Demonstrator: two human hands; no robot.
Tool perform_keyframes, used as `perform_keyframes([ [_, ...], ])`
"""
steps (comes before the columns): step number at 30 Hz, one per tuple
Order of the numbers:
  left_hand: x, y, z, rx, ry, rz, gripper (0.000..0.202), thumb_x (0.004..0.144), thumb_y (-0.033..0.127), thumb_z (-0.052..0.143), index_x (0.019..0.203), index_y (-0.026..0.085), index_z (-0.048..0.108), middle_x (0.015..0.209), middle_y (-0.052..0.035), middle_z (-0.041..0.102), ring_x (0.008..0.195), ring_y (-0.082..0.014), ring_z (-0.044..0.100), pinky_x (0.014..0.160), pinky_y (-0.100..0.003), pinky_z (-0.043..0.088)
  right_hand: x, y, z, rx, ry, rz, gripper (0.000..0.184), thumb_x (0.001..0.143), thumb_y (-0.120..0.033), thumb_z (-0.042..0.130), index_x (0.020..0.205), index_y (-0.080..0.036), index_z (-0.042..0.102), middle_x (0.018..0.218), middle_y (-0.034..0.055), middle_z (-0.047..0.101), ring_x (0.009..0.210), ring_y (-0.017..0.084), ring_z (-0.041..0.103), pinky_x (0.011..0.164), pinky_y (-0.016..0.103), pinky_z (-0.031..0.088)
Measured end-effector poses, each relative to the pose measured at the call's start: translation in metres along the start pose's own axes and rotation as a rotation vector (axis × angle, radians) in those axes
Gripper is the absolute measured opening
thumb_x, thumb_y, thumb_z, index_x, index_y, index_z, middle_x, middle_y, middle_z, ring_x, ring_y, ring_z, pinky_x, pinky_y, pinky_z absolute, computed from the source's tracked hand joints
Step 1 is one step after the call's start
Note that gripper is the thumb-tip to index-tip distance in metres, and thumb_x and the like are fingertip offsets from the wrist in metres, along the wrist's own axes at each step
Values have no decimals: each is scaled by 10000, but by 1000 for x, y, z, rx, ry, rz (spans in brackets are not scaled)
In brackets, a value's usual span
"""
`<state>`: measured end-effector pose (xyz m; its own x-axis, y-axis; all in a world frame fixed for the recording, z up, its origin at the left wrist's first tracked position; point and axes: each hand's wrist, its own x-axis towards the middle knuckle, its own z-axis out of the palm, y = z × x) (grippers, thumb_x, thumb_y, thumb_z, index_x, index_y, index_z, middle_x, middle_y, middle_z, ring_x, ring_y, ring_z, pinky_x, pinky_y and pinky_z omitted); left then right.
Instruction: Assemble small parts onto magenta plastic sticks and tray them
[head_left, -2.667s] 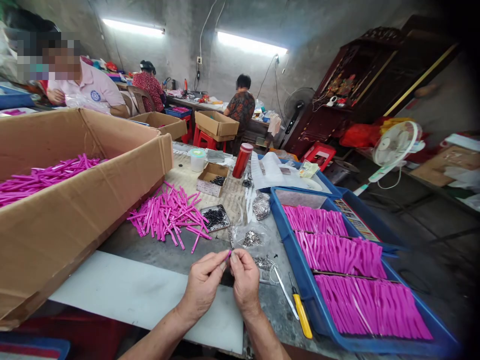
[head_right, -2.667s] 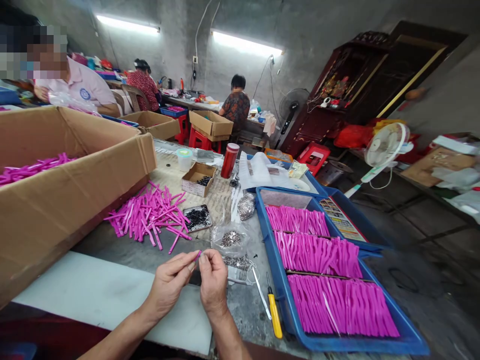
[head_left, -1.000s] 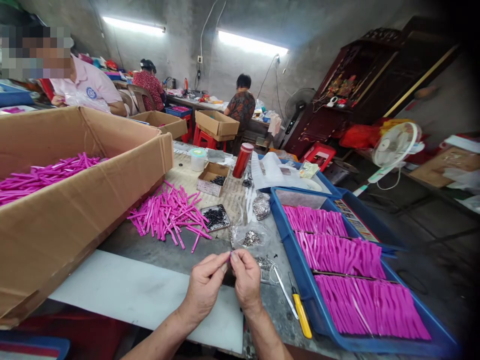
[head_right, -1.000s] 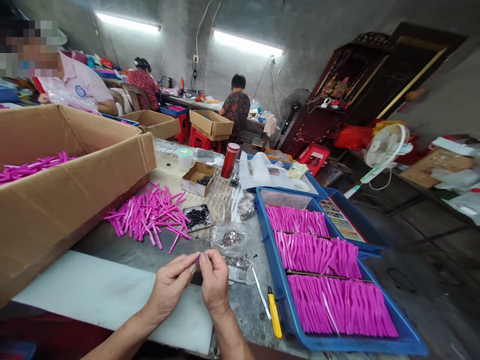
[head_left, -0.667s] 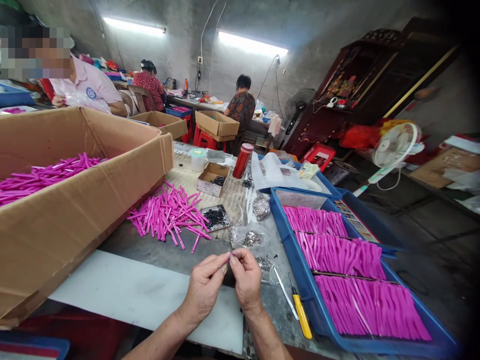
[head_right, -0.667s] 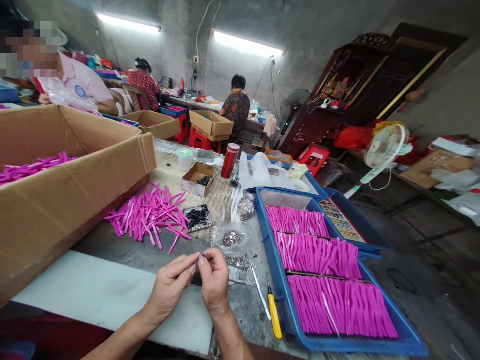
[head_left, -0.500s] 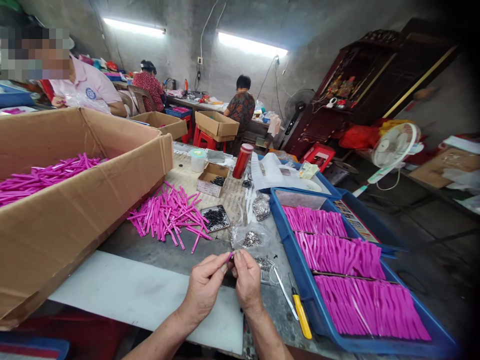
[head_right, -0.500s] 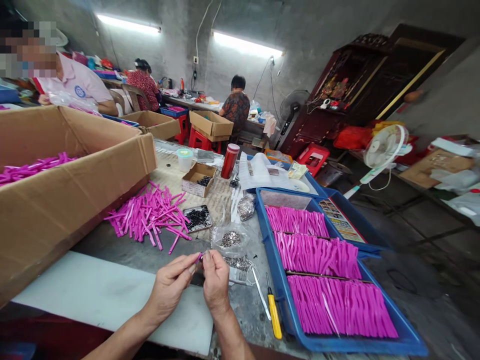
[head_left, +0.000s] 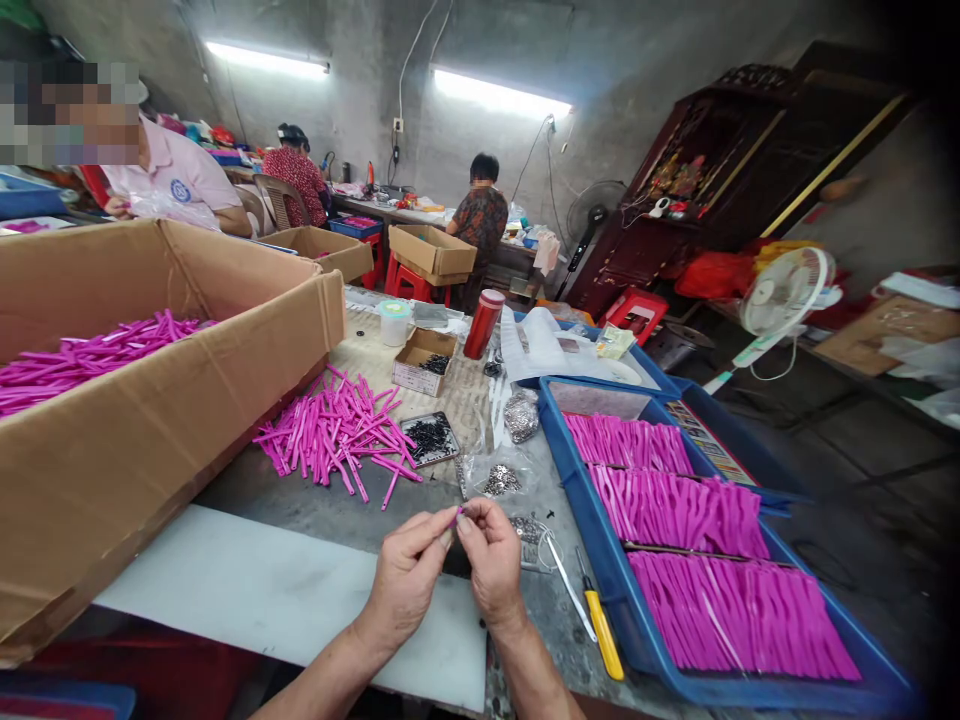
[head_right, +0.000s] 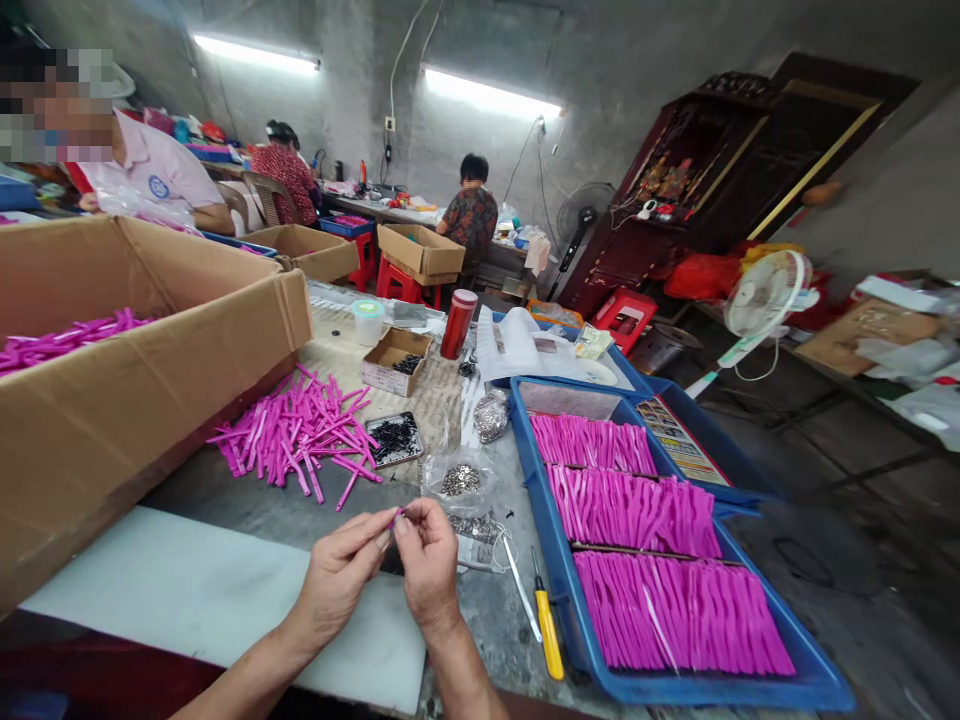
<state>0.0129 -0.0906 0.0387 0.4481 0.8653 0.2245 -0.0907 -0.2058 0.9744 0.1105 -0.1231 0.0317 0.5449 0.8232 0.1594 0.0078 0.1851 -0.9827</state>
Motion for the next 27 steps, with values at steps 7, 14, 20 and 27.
perform_keyframes([
  [7,1,1,0,-27,10,12,245,722,170,514,926,166,650,711,-47,596,591,-117,522,504,-198,451,0,2,-1,-31,-21,15,261,750,-373,437,582,-174,447,501,-53,355,456,82,338,443,203,320],
  [14,0,-1,1,-24,23,17,235,713,155,524,906,157,659,677,-39,583,595,-117,520,534,-207,457,0,3,-1,-41,13,1,229,721,-361,493,599,-172,448,539,-43,393,498,87,367,475,205,335],
  [20,-1,-2,0,-10,7,-2,241,719,172,521,919,160,654,673,-40,574,613,-127,520,547,-217,463,0,0,-1,-17,-11,6,226,731,-383,465,647,-173,464,542,-41,397,473,85,361,442,199,327],
  [27,0,1,0,-13,21,10,233,707,182,534,899,160,663,667,-39,583,579,-119,512,528,-209,457,-1,2,-1,-33,-16,-1,241,748,-348,446,583,-172,454,500,-51,364,452,80,334,430,196,315],
])
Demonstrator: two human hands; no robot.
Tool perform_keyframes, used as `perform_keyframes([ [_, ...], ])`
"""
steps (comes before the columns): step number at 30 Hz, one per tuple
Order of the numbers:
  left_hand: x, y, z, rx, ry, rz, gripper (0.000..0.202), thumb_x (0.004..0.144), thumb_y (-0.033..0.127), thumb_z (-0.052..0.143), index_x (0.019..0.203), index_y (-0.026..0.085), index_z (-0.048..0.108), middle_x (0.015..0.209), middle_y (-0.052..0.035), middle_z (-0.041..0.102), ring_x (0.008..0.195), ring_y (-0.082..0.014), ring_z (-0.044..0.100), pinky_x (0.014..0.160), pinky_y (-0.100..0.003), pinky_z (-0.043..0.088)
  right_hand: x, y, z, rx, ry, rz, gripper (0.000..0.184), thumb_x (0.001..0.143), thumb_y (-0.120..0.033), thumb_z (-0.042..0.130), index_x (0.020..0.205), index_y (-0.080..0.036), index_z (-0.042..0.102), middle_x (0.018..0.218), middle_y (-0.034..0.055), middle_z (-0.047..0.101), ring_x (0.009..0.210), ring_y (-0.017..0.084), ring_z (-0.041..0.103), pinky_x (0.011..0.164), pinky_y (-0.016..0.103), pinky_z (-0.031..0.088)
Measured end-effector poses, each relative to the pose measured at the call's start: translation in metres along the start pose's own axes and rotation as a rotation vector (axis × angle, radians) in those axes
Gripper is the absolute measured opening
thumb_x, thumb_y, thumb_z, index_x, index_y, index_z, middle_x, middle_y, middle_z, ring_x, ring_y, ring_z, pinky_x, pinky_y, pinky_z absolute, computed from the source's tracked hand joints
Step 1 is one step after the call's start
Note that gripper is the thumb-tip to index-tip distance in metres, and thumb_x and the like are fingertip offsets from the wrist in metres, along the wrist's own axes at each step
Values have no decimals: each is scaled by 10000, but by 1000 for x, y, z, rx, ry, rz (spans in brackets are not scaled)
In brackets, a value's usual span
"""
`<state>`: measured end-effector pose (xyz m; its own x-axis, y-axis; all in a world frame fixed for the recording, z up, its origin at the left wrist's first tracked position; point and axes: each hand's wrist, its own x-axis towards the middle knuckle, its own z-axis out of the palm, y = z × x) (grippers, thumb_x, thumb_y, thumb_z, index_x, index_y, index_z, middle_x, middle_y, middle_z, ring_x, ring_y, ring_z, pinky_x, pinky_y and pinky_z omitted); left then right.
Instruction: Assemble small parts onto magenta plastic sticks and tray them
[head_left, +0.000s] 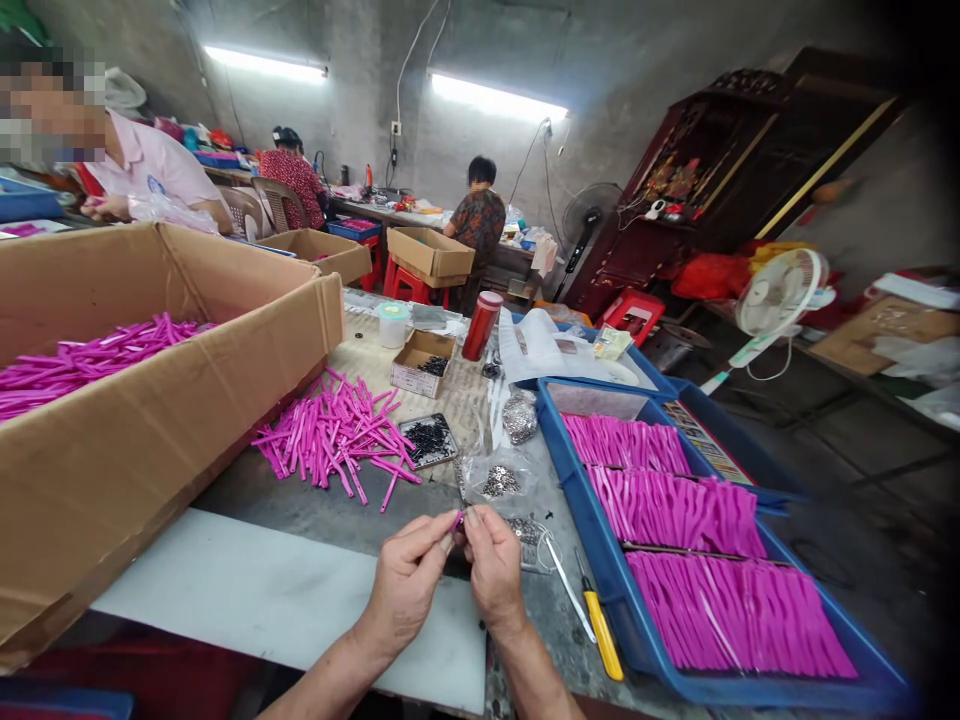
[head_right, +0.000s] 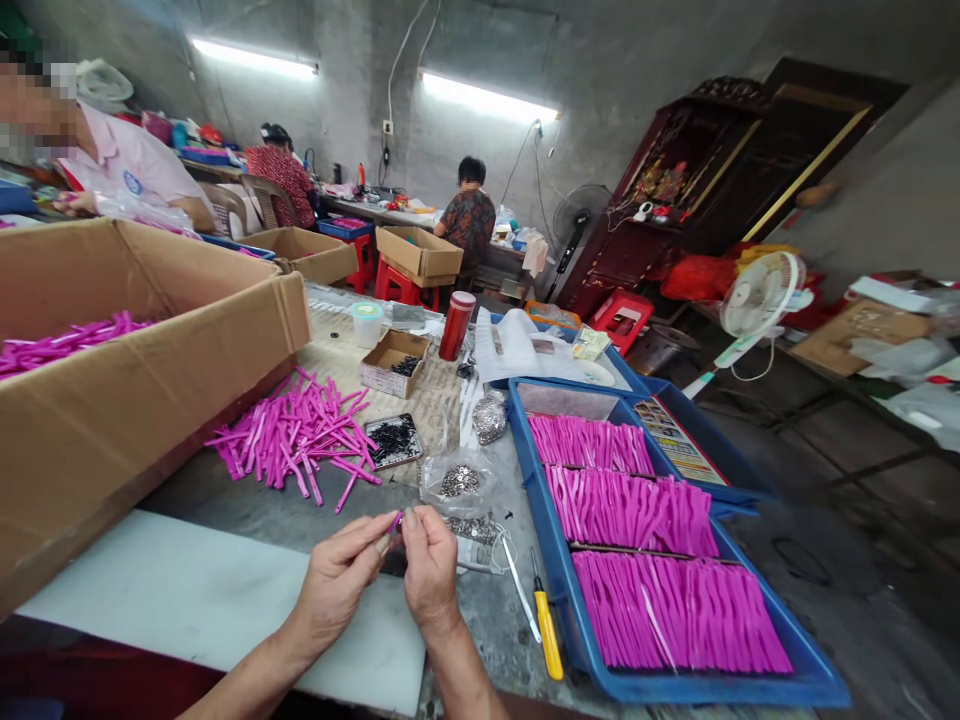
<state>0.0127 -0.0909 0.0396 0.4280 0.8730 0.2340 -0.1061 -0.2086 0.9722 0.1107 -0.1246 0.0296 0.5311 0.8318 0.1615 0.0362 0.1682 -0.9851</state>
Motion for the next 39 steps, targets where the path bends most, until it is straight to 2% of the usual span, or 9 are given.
perform_keyframes([
  [5,0,1,0,0,-5,5,234,715,178,523,902,156,661,676,-46,592,584,-121,519,513,-206,455,1,0,-1,32,20,-20,159,703,-323,514,686,-167,488,591,-29,449,526,94,405,494,209,359],
  [9,0,1,1,-4,-2,18,231,714,163,522,897,161,663,670,-38,588,560,-110,517,500,-198,450,0,0,-1,9,-4,4,220,742,-336,460,596,-171,459,514,-49,377,467,82,342,446,199,317],
  [14,0,0,1,-9,-4,17,230,715,155,523,897,165,663,660,-32,582,562,-108,517,504,-197,450,0,-1,0,25,11,-19,161,713,-322,502,666,-169,488,572,-34,433,519,91,389,487,204,346],
  [18,0,1,1,-28,2,20,224,709,157,528,886,160,666,666,-35,584,572,-113,520,505,-201,451,1,0,-1,15,-14,3,210,737,-330,466,599,-172,469,511,-52,380,474,83,348,455,196,323],
  [23,-2,0,1,-25,-16,-2,235,721,175,520,912,155,656,667,-37,584,574,-116,519,501,-200,448,0,1,-1,17,17,-19,156,708,-320,504,659,-173,486,575,-37,430,524,94,390,489,203,341],
  [29,-2,-2,2,-21,-17,-10,232,716,184,530,907,158,658,687,-37,591,554,-107,511,493,-195,441,0,3,-2,12,-9,-9,195,745,-333,452,631,-175,458,535,-52,376,481,82,349,463,197,324],
  [32,-1,0,1,-19,-11,-19,238,717,198,529,911,152,657,677,-40,589,559,-112,512,489,-199,441,0,4,-2,-47,21,-49,163,729,-321,486,670,-170,473,581,-36,425,529,93,391,498,204,346],
  [36,-1,0,1,-24,-5,-19,229,709,204,538,891,151,665,669,-39,583,546,-108,502,466,-191,434,0,5,-3,-137,1,-68,213,763,-325,442,617,-170,458,528,-46,382,491,89,359,461,200,319],
  [39,-1,-2,1,-40,-2,-30,238,710,210,535,902,148,661,651,-38,567,531,-103,484,447,-186,425,-1,8,-4,-167,-5,-101,180,774,-313,431,675,-169,473,567,-36,414,518,94,387,486,205,337],
])
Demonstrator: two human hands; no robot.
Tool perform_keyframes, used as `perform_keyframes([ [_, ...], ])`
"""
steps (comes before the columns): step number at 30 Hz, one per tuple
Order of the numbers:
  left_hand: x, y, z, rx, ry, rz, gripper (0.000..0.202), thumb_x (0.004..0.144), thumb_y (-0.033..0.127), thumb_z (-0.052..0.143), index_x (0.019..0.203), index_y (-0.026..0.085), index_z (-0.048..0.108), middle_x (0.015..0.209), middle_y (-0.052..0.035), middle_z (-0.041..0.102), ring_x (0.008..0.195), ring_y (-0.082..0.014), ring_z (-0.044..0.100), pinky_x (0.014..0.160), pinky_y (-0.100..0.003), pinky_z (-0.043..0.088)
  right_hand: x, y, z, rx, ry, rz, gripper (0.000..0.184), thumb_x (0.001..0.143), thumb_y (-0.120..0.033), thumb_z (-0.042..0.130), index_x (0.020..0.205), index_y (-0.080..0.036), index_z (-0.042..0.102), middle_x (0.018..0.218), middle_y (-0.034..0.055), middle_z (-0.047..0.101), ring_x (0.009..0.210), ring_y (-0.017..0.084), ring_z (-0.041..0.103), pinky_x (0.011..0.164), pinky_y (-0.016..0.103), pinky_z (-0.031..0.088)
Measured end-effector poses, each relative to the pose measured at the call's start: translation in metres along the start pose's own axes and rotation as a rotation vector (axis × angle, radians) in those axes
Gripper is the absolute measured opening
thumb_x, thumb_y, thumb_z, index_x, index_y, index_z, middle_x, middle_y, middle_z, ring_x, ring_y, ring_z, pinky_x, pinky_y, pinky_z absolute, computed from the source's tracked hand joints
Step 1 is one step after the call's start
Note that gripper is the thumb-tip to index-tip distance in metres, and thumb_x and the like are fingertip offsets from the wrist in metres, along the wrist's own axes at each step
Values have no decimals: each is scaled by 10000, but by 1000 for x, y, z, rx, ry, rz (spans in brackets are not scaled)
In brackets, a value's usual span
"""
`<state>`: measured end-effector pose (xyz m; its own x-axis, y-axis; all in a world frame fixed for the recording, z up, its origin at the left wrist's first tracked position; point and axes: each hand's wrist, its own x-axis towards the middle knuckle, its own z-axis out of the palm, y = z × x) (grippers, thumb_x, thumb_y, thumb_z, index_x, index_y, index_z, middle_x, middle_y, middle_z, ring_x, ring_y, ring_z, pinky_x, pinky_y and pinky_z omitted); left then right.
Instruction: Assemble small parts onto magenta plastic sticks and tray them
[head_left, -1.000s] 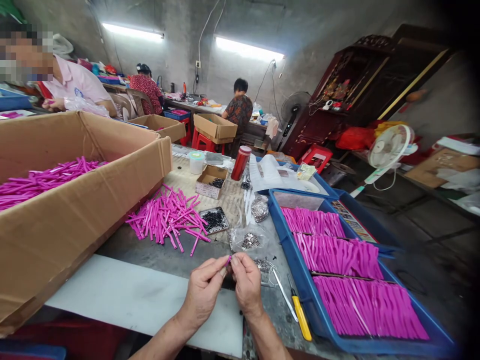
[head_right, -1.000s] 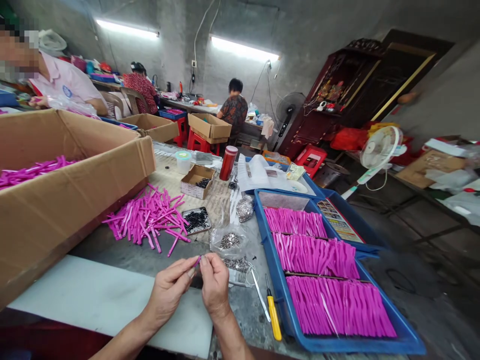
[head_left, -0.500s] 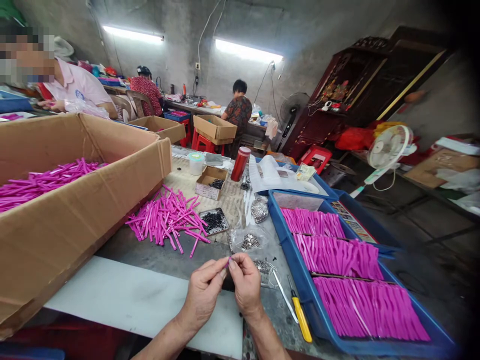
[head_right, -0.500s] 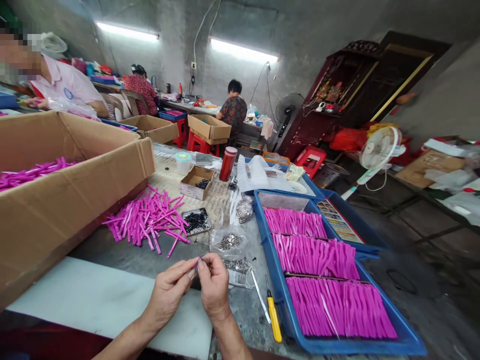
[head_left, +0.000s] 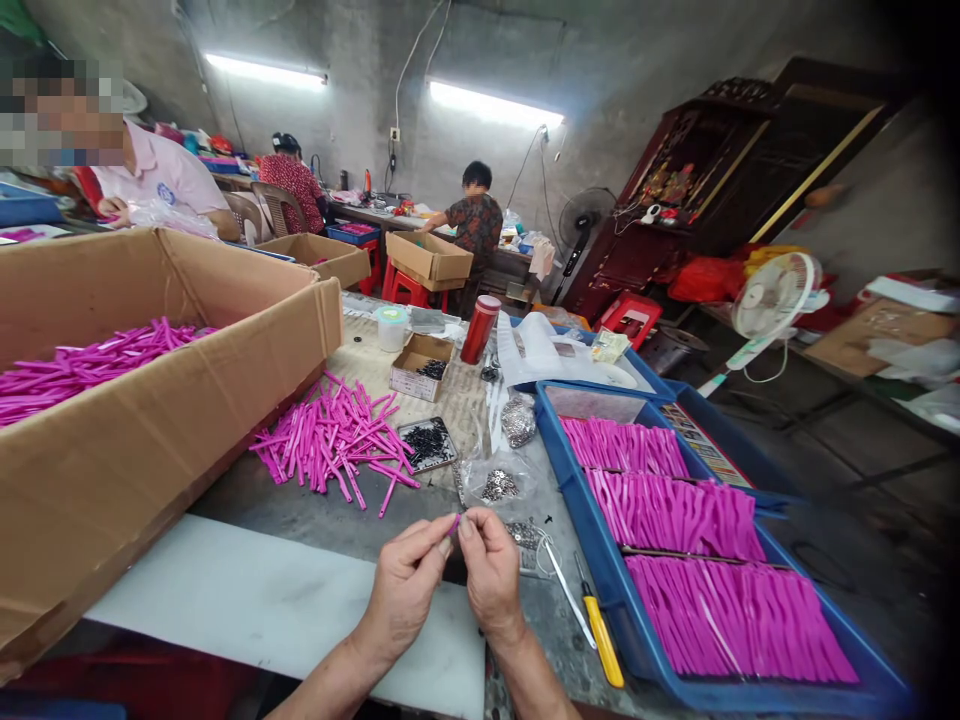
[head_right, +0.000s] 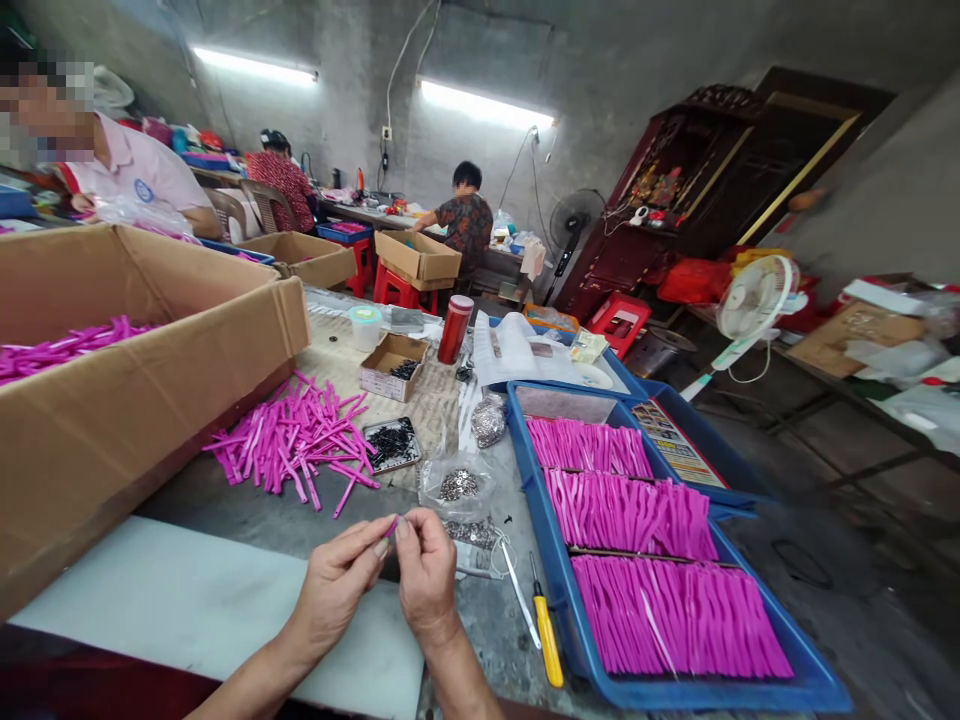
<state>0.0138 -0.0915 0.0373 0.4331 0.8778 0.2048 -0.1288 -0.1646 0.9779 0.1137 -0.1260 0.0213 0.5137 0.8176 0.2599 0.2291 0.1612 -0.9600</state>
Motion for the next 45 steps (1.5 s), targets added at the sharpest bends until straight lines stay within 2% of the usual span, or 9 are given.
perform_keyframes([
  [8,2,1,-1,-10,-4,-4,245,708,208,536,913,155,658,666,-43,573,541,-107,492,442,-183,419,-1,2,0,-57,-38,-15,188,789,-294,413,661,-169,474,569,-30,434,535,99,407,500,208,345],
  [14,1,2,1,-32,4,-17,239,696,210,545,895,156,666,624,-23,554,479,-87,455,436,-188,404,-1,3,0,-129,39,-60,157,769,-290,434,670,-174,472,582,-24,445,551,107,421,522,219,352],
  [21,1,-2,3,-52,2,-45,243,696,204,540,896,148,666,601,-12,501,449,-68,390,389,-168,360,-1,1,1,-61,10,0,169,774,-304,426,675,-173,469,569,-34,432,521,99,406,491,206,351],
  [27,1,-4,1,-47,-8,-59,245,695,210,532,887,142,668,587,-5,481,429,-59,352,369,-163,335,-2,2,1,-109,26,-29,163,766,-288,440,657,-172,475,575,-26,443,550,105,416,509,209,355],
  [32,1,-9,1,-109,13,-126,246,683,230,551,871,126,670,562,15,442,406,-48,330,355,-165,315,-3,5,2,10,-18,68,179,775,-307,423,665,-171,463,575,-27,433,536,103,413,498,210,365],
  [35,1,-12,3,-143,12,-158,266,684,237,551,892,113,660,545,26,423,390,-42,321,344,-164,306,-4,8,1,-76,3,31,149,764,-295,442,692,-170,478,598,-19,456,561,110,427,522,218,363],
  [38,-1,-11,4,-84,3,-88,250,702,224,534,893,127,663,564,5,479,423,-63,393,383,-175,365,-4,6,0,-132,21,1,155,759,-286,443,653,-175,469,574,-27,434,550,109,406,512,217,341],
  [42,-3,-4,3,61,23,88,228,720,200,516,886,161,668,664,-43,594,612,-132,535,563,-221,458,-4,-1,5,34,20,76,225,781,-326,382,600,-192,391,523,-51,353,482,96,349,448,207,315],
  [45,-1,-2,2,65,33,103,222,714,193,525,880,161,670,667,-42,597,614,-132,544,567,-219,462,-3,-2,6,16,12,73,222,787,-330,381,619,-188,414,536,-45,383,490,99,374,456,209,328],
])
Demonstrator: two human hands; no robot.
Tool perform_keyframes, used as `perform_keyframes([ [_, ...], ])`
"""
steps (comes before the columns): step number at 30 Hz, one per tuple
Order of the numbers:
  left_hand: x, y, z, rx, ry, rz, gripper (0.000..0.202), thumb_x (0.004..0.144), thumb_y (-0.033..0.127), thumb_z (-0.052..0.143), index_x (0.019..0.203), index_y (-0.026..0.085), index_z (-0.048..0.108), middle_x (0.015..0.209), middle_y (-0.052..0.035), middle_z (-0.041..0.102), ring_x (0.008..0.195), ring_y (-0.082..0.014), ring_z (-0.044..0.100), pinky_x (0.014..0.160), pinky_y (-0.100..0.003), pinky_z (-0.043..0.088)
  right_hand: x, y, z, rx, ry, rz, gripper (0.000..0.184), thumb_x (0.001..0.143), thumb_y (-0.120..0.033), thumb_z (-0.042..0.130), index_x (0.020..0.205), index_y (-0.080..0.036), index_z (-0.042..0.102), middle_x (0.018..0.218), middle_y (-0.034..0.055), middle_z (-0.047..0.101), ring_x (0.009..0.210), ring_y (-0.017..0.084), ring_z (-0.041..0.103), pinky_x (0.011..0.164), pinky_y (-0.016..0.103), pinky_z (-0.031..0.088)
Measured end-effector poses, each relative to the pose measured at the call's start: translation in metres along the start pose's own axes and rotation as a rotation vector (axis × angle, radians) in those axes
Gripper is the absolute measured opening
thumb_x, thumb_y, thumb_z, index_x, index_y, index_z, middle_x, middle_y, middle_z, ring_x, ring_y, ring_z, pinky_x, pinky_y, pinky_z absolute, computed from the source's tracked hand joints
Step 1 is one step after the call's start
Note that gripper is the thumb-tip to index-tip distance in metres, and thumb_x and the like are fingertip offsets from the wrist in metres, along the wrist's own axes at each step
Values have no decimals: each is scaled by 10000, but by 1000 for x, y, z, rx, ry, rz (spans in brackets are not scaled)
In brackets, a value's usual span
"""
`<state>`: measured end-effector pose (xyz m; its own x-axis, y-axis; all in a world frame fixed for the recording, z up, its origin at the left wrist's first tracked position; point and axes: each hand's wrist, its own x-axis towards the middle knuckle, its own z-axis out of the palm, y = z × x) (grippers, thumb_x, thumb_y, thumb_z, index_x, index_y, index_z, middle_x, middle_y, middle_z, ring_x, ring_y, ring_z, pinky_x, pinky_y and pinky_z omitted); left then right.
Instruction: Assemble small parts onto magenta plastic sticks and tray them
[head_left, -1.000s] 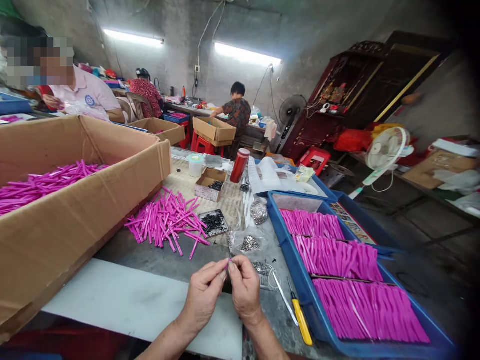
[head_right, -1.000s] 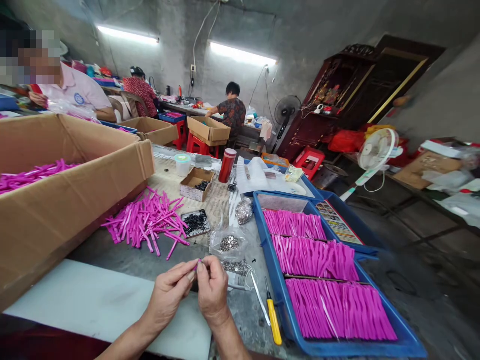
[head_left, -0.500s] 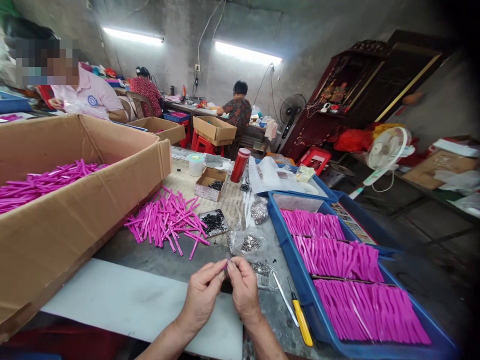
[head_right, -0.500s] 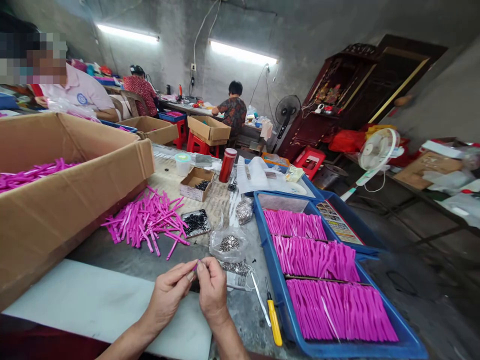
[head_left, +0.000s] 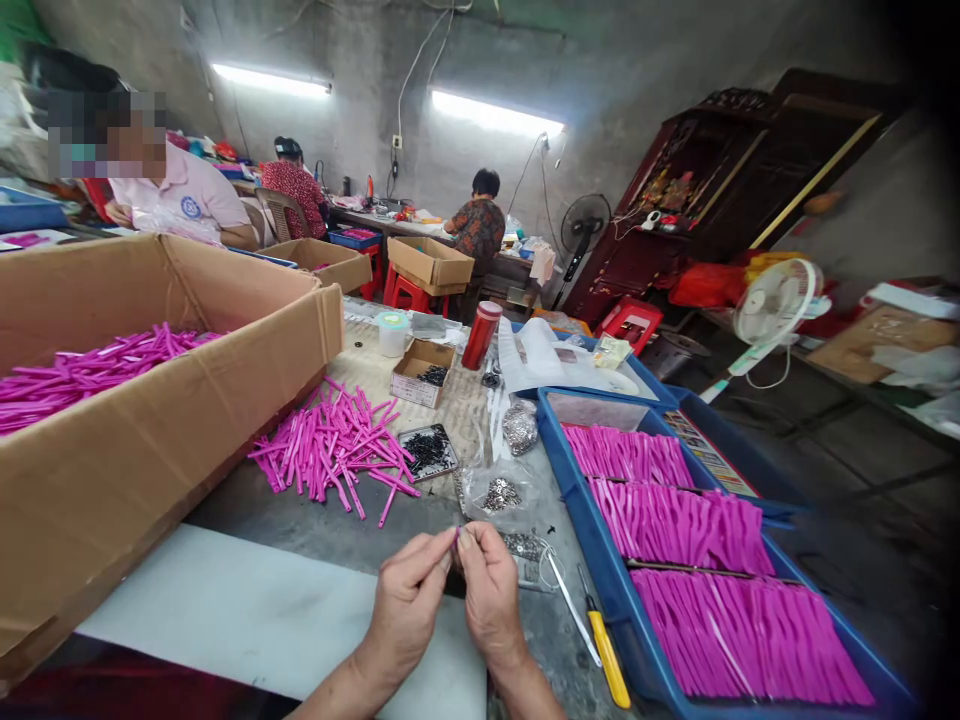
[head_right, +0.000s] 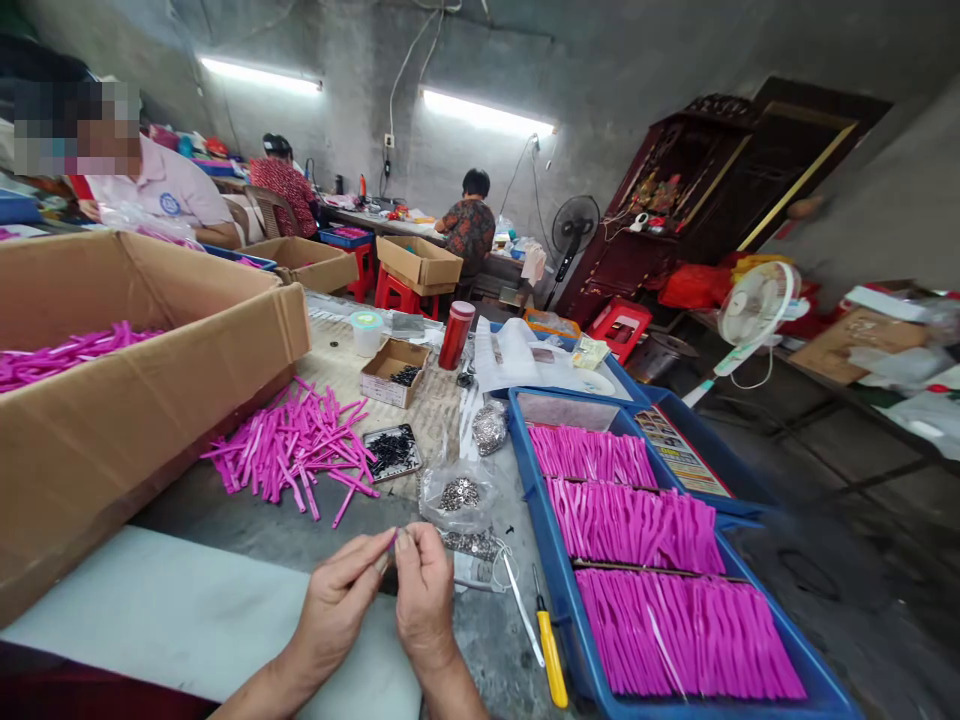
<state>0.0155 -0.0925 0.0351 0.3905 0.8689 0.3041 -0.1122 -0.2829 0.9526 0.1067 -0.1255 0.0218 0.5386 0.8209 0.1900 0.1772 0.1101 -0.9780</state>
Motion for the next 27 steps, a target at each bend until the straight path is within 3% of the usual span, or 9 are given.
perform_keyframes([
  [4,2,-3,2,-105,0,-164,246,707,237,540,878,116,668,548,-5,515,401,-67,423,365,-174,383,2,3,-5,-237,54,-165,147,766,-283,429,674,-184,486,579,-17,475,546,119,439,517,230,345],
  [6,1,-4,3,-106,-1,-182,251,714,242,532,882,113,666,525,3,499,376,-59,396,340,-169,363,2,2,-6,-287,67,-235,150,760,-274,434,645,-189,481,553,-20,461,531,120,428,514,235,335],
  [11,0,1,0,66,-23,80,259,736,169,493,946,178,644,695,-51,600,659,-140,547,607,-228,464,2,-4,0,-50,23,-62,220,805,-302,348,619,-196,396,528,-41,379,482,100,371,439,207,317],
  [13,3,3,0,81,-28,81,262,741,163,482,948,176,642,685,-48,603,642,-137,552,592,-223,469,4,-5,1,-28,21,-48,209,805,-310,350,638,-194,402,539,-41,386,486,99,377,448,205,327],
  [18,5,1,2,87,-34,-5,248,751,167,471,919,136,652,646,-46,601,590,-133,556,530,-214,475,5,0,-6,-266,63,-209,153,772,-291,416,675,-188,474,575,-21,461,547,119,424,527,230,335],
  [24,-1,-1,-1,292,-84,339,340,781,100,395,1068,178,560,759,-68,603,680,-131,555,626,-224,467,0,0,1,26,45,-49,223,800,-348,359,638,-198,392,546,-48,334,484,98,341,450,209,313],
  [27,3,0,-3,344,-128,312,336,799,110,385,1089,184,537,743,-58,591,649,-120,544,595,-213,462,1,-1,1,81,59,-32,224,779,-378,397,656,-192,419,557,-45,343,488,97,344,444,204,320],
])
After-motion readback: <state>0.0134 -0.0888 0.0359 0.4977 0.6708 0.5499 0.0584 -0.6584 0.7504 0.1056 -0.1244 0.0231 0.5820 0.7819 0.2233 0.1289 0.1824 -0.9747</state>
